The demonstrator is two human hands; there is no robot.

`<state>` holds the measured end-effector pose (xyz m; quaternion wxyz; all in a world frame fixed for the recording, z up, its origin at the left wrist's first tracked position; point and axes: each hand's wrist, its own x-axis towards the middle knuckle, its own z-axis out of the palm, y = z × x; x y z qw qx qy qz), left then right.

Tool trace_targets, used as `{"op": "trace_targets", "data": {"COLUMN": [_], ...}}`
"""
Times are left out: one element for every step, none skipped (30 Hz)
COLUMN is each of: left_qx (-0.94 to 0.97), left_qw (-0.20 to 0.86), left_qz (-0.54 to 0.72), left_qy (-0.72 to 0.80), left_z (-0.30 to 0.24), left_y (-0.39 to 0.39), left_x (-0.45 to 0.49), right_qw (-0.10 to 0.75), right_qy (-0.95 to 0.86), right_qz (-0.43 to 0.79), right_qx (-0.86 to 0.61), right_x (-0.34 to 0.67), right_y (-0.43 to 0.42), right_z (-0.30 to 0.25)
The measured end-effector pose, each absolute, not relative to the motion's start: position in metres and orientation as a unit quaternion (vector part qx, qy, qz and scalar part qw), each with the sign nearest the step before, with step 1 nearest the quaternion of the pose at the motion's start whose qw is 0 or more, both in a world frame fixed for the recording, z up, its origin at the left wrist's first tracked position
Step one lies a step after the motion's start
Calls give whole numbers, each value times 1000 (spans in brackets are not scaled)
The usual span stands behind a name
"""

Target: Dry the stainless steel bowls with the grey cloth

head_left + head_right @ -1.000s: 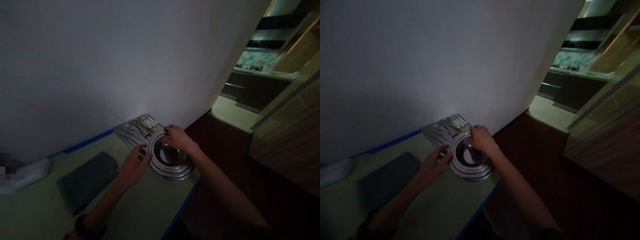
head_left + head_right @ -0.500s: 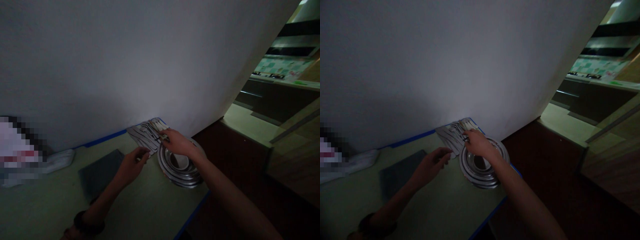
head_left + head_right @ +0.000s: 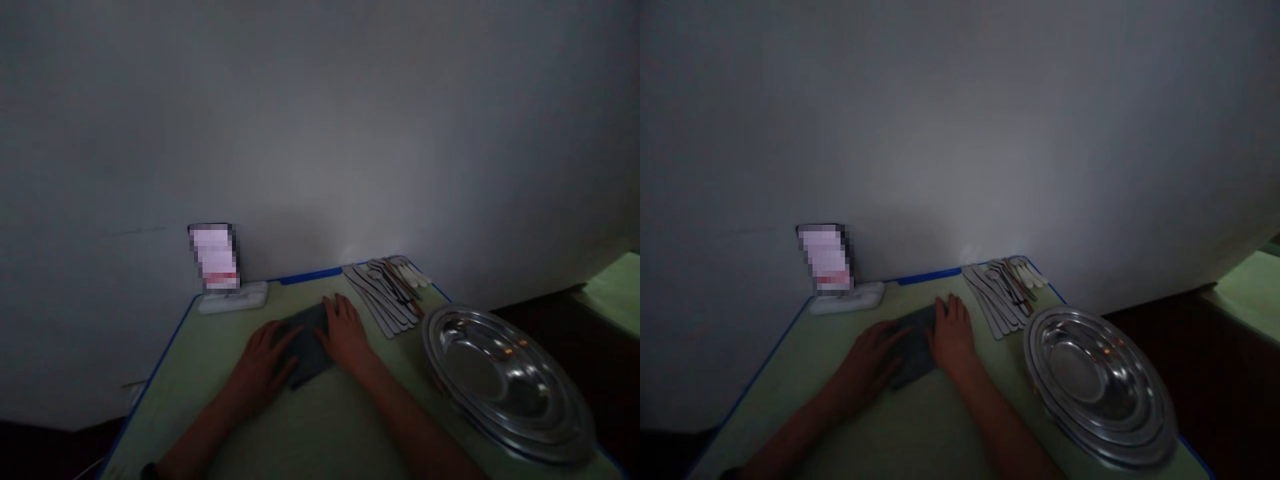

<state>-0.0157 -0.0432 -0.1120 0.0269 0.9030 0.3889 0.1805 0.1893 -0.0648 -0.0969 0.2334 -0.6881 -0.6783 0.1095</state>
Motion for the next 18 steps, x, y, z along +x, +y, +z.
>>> {"op": "trace_targets", "data": {"left_qx": [906,905,902,899,893,887,881,878,877,881,889,899,907,913,915,914,909,900], "left_qw": [30,31,30,28,25,24,27,35,49,69,92,116,135,150,160,168,175,183], "left_qz": [164,157,157,163,175,191,207,221,231,232,225,210,193,179,169,167,172,183], "left_qy": [389,394,400,407,413,420,424,424,419,407,389,367,348,335,328,330,338,350], "left_z": [-116,-119,-121,-122,-122,-121,-120,-118,-115,-113,-110,-108,-106,-105,-105,-105,-105,-106], "left_y": [-45,-46,-46,-45,-43,-42,-40,-39,-39,-39,-40,-41,-42,-44,-44,-44,-43,-42], "left_x": [-19,-20,-20,-18,-16,-13,-11,-8,-6,-5,-4,-4,-3,-4,-4,-4,-4,-5], "right_qw": [239,244,249,256,266,281,303,331,366,406,447,482,509,528,539,544,547,551], "right_qy": [-667,-659,-647,-636,-625,-615,-605,-598,-589,-578,-566,-552,-539,-530,-523,-520,-519,-517], "right_qz": [102,99,106,118,132,148,162,174,184,194,203,209,211,209,206,203,200,198], "right_qx": [-698,-704,-713,-718,-722,-722,-718,-709,-696,-680,-663,-648,-637,-630,-628,-627,-626,-624], "right_x": [189,190,193,197,200,203,206,209,210,212,213,214,216,217,218,220,221,222], "right_y": [-63,-61,-59,-58,-57,-56,-55,-54,-53,-52,-51,-49,-48,-46,-45,-43,-43,-42], "right_z": [-104,-108,-111,-113,-114,-114,-115,-116,-117,-119,-121,-124,-126,-128,-130,-132,-133,-134]}}
